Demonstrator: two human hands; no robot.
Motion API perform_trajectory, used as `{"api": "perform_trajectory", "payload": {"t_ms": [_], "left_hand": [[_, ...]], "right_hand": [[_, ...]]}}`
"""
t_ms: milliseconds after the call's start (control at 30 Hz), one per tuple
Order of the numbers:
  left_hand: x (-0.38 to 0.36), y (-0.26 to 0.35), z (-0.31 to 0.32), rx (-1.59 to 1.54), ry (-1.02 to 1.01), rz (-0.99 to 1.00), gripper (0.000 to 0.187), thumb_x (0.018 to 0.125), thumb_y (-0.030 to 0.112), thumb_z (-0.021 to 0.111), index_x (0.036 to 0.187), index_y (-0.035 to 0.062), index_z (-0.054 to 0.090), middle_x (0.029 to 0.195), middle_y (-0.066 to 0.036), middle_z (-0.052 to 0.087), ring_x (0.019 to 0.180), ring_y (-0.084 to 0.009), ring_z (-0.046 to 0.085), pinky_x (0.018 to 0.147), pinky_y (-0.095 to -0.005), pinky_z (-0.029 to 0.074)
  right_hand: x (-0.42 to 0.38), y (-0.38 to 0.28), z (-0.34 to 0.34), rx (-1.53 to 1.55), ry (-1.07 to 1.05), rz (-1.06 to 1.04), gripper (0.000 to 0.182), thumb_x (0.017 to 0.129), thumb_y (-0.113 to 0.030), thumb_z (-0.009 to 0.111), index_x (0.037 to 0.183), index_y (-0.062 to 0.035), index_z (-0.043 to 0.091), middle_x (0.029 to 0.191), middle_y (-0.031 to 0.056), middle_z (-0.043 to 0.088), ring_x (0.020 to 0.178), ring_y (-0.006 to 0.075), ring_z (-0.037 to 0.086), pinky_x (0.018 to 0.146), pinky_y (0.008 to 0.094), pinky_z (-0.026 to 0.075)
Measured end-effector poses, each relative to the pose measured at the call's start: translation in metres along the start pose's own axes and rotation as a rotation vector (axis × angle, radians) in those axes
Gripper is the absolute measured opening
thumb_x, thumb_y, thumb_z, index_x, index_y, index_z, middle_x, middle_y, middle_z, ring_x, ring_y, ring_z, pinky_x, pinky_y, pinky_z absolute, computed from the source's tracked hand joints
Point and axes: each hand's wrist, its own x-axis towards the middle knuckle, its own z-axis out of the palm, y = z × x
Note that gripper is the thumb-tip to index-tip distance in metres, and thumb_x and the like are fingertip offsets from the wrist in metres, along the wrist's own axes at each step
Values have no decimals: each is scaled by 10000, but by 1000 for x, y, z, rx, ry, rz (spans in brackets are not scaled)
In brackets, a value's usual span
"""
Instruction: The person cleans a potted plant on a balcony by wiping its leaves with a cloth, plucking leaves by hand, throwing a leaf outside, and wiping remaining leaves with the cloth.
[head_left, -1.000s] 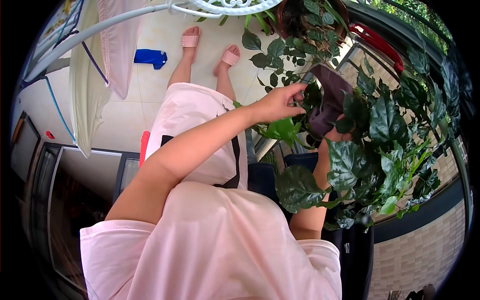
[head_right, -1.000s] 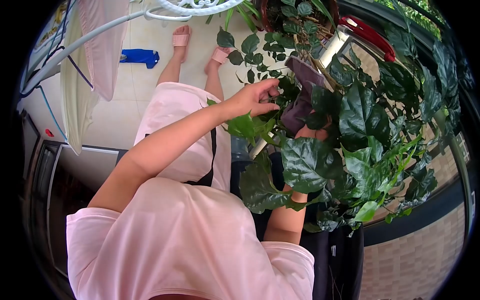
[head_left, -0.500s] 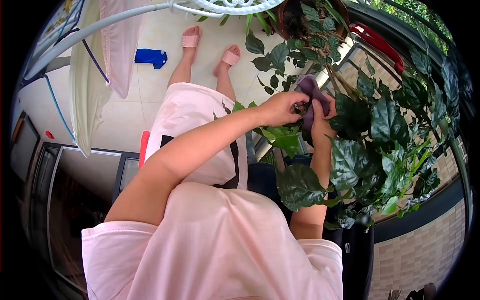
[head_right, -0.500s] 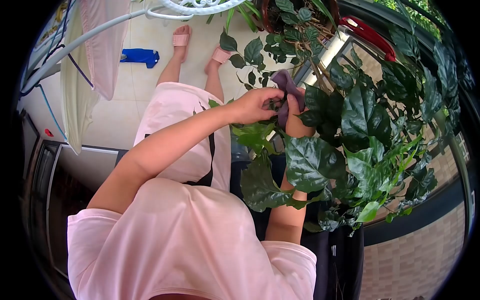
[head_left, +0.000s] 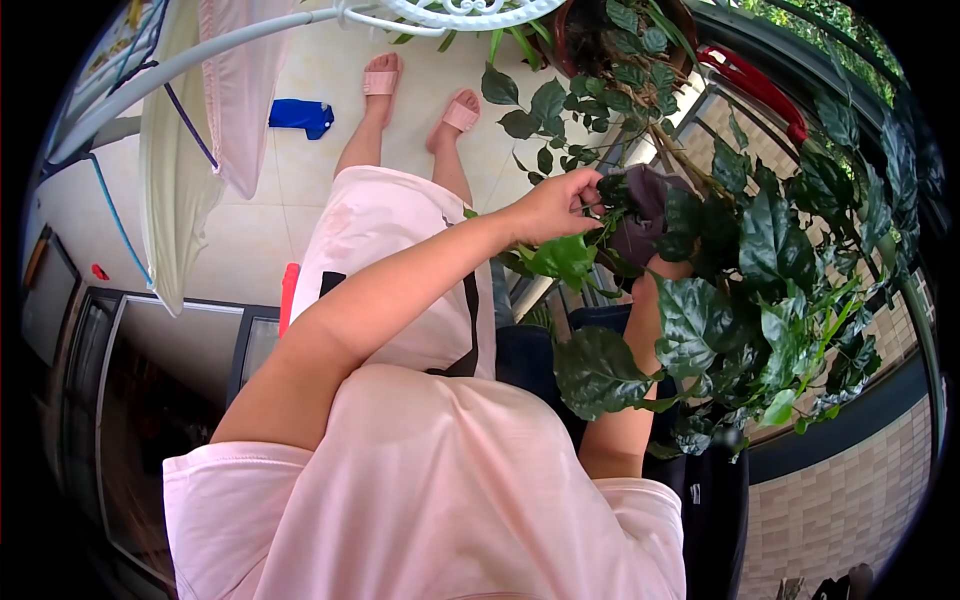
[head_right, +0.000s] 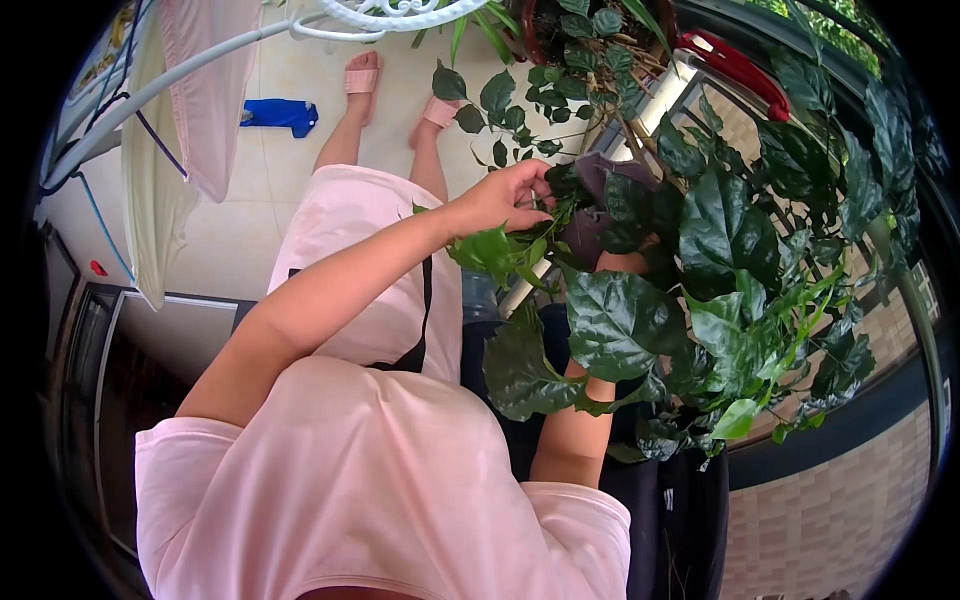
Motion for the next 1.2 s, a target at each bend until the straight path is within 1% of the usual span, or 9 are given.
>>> {"api": "perform_trajectory", "payload": {"t_ms": [167,400,500,600,733,800,900,1000,1200], "left_hand": [[-10,-1,4,250,109,119,437,706,25,708,1102,64,525,885,-4,527,681,-57,462,623,-234,418],[-17,-4,6,226,93,155,371,698,-3,673,1043,60,552,868,-10,533,709,-73,487,655,-231,428],[-15,-5,9,205,64,139,388,716,-45,629,1077,35,511,979,-13,542,777,-72,514,712,-214,442],[-14,-3,12,67,174,138,372,684,1,675,1026,63,542,862,10,547,686,-68,504,644,-223,437],[-14,-3,11,13,200,112,433,703,40,680,1097,71,504,879,21,557,688,-58,508,642,-212,434],[-14,-1,12,-8,245,88,334,739,107,699,1037,66,554,874,17,565,697,-55,505,642,-215,434],[-9,-2,8,-3,301,20,210,793,182,696,930,53,603,814,9,588,703,-60,512,647,-225,442],[-4,-13,2,48,329,-19,183,795,152,680,919,48,594,779,5,592,708,-68,517,648,-225,444],[4,-7,0,119,294,-152,238,780,2,583,1013,43,599,877,-26,614,800,-88,557,722,-236,455]], "right_hand": [[-1,-7,3,-7,8,-23,465,862,-274,639,1236,-26,514,1184,92,569,1037,196,533,899,308,412],[-5,-53,5,-1,17,-123,507,858,-291,644,1262,-23,494,1219,103,558,1082,208,526,935,303,398],[-9,-77,15,-11,-69,-167,525,856,-299,647,1272,-22,485,1234,107,553,1102,213,523,950,301,392],[-9,-91,15,137,-364,61,467,859,-258,650,1231,-56,453,1129,96,555,1060,169,517,904,295,401],[-16,-89,19,146,-333,70,481,853,-245,659,1229,-67,416,1067,71,558,985,151,537,857,279,416],[-17,-79,22,180,-316,50,519,850,-242,662,1257,-71,388,1073,72,563,961,154,547,844,273,422],[-28,-70,33,262,-114,82,496,843,-211,665,1230,-34,411,1080,93,565,942,162,556,835,277,428],[-38,-66,42,-49,83,-28,484,824,-177,680,1197,8,434,1093,124,563,950,169,554,830,282,431],[-41,-52,43,81,170,86,407,789,-125,697,1111,19,492,960,84,570,835,168,547,759,316,446]]}}
